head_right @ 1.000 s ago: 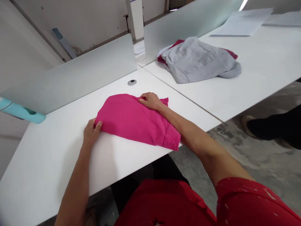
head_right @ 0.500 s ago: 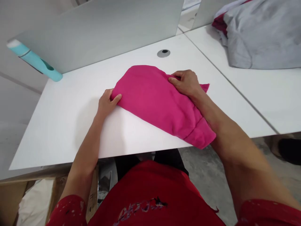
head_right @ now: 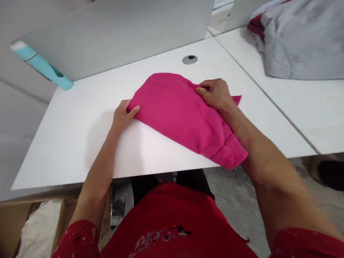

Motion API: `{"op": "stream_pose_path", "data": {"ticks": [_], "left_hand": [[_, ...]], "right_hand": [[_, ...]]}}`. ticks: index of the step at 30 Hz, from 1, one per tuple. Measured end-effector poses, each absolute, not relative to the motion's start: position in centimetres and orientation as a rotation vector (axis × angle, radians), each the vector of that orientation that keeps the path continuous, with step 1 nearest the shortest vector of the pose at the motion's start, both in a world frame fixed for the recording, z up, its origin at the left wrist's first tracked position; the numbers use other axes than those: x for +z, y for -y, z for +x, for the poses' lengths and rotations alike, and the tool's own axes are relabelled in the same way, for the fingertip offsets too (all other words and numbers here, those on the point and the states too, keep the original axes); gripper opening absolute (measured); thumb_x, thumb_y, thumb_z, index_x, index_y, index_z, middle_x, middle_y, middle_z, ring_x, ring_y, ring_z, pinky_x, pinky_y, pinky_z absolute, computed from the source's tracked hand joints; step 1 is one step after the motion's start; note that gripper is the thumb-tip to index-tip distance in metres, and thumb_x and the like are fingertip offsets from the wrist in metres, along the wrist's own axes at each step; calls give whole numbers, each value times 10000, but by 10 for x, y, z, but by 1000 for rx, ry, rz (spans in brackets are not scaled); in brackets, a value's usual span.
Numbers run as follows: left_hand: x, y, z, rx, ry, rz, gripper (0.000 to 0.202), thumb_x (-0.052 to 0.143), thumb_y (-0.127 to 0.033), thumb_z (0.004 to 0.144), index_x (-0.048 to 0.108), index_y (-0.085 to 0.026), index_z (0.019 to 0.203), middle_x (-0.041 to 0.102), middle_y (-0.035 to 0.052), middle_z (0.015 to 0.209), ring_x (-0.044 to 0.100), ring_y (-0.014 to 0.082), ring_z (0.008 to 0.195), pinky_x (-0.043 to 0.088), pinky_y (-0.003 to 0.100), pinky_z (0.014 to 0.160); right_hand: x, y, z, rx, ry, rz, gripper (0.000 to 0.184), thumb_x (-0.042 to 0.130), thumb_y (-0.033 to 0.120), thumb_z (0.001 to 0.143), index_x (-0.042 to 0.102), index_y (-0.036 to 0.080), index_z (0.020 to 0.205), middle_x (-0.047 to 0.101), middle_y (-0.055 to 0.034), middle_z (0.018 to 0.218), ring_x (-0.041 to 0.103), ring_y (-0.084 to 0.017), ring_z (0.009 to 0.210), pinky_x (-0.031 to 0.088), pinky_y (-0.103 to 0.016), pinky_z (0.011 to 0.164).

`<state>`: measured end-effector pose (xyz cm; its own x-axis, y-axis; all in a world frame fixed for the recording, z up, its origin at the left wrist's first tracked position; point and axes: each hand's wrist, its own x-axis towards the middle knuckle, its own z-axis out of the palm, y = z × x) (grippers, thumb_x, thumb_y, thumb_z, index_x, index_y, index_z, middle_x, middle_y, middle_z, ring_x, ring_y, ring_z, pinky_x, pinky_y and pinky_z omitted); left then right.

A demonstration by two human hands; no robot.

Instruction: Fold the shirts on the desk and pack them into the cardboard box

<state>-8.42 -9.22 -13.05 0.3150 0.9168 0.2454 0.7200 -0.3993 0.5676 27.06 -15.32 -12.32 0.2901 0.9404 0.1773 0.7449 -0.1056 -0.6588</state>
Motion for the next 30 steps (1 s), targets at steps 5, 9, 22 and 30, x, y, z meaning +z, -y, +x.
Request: {"op": "stream_pose_path", "data": {"ticks": [5, 9, 22, 30], "left_hand": [[-129, 91, -86, 773, -1520, 2212, 379, 647, -556, 938, 685, -240, 1142, 689, 71, 1160, 661, 259, 1060, 523, 408, 969], [-128, 92, -87, 766, -1482, 2214, 355, 645, -552, 943, 678, -251, 1128, 687, 62, 1151, 658, 250, 1053, 522, 399, 955], [-134, 95, -85, 741, -1483, 2213, 315, 660, -463, 971, 709, -220, 1166, 697, 80, 1174, 670, 247, 1100, 528, 378, 988], [-136, 97, -89, 843, -1425, 2075, 434, 633, -561, 951, 719, -242, 1232, 728, 85, 1248, 680, 272, 1148, 516, 417, 1055]], "right_hand": [[-136, 142, 283, 358, 1582, -1819, 238, 599, 269, 916, 795, 147, 974, 781, -97, 923, 689, -261, 867, 540, -438, 881], [-144, 141, 288, 338, 1559, -1789, 243, 597, 321, 897, 797, 196, 957, 784, -80, 917, 697, -271, 860, 546, -459, 887], [-130, 148, 274, 282, 1320, -1921, 110, 531, 315, 819, 599, 244, 770, 660, -83, 753, 605, -267, 795, 465, -417, 811], [-82, 155, 258, 197, 1371, -1752, 221, 543, 498, 772, 592, 284, 746, 602, -86, 681, 567, -312, 722, 462, -481, 721]]}}
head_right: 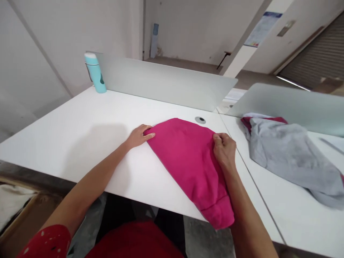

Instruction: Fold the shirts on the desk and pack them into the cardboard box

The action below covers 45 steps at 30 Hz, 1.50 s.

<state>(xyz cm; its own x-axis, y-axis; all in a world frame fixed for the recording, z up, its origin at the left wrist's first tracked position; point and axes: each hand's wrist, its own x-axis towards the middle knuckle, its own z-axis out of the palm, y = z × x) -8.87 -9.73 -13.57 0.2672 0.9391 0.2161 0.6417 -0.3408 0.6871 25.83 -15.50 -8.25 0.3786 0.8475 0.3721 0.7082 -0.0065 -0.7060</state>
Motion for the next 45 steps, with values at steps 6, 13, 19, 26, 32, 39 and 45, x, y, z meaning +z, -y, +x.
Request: {"op": "stream_pose_path", "data": {"ticks": [6, 13, 19, 26, 32, 39, 45], "left_hand": [[-124, 102, -96, 1049, -1335, 1718, 421, 479, -573, 1019, 723, -239, 945, 773, 45, 1082, 704, 229, 1027, 529, 354, 950], [-128, 96, -104, 1101, -1249, 1697, 444, 503, -594, 991, 723, -213, 931, 795, 62, 1073, 711, 244, 1025, 524, 353, 938], [-133, 92, -104, 1067, -1256, 1760, 370, 542, -501, 973, 770, -220, 1050, 808, 60, 1165, 718, 251, 1099, 531, 342, 980], [-130, 93, -100, 1099, -1269, 1721, 363, 540, -503, 988, 773, -226, 1000, 808, 53, 1112, 711, 238, 1042, 526, 342, 952], [-125, 101, -100, 1112, -1240, 1621, 446, 543, -609, 981, 693, -214, 837, 732, 16, 872, 647, 193, 864, 499, 302, 802], [-112, 110, -96, 1116, -1110, 1706, 434, 530, -565, 980, 739, -188, 1022, 771, 84, 1127, 687, 239, 1087, 523, 337, 961], [-105, 114, -88, 954, -1081, 1950, 522, 727, -531, 870, 708, -217, 1287, 724, 102, 1234, 688, 273, 1108, 543, 393, 982]], "right_hand": [[-18, 194, 175, 688, 1192, -1414, 285, 770, 496, 678, 631, 254, 735, 505, -3, 628, 424, -175, 538, 364, -345, 513], [-72, 234, 73, 1010, 2236, -923, 275, 587, 518, 1015, 755, 301, 1040, 757, -51, 1119, 707, -273, 1078, 609, -462, 943], [-92, 236, 74, 931, 2420, -655, 228, 625, 342, 1031, 756, 272, 1205, 690, -84, 1430, 634, -268, 1355, 557, -482, 1125], [-65, 177, 161, 122, 1902, -1201, 259, 639, 443, 984, 758, 300, 1165, 729, -102, 1306, 632, -358, 1310, 501, -596, 1134], [-124, 141, 188, 374, 1981, -1554, 544, 505, 630, 961, 732, 188, 1181, 757, -159, 1202, 711, -348, 1056, 558, -532, 962], [-130, 142, 188, 337, 1987, -1530, 520, 478, 616, 987, 738, 219, 1199, 762, -127, 1215, 714, -313, 1027, 556, -468, 912], [-127, 144, 189, 419, 1961, -1497, 479, 530, 620, 962, 722, 234, 1170, 762, -107, 1198, 707, -308, 1033, 542, -473, 934]]}}
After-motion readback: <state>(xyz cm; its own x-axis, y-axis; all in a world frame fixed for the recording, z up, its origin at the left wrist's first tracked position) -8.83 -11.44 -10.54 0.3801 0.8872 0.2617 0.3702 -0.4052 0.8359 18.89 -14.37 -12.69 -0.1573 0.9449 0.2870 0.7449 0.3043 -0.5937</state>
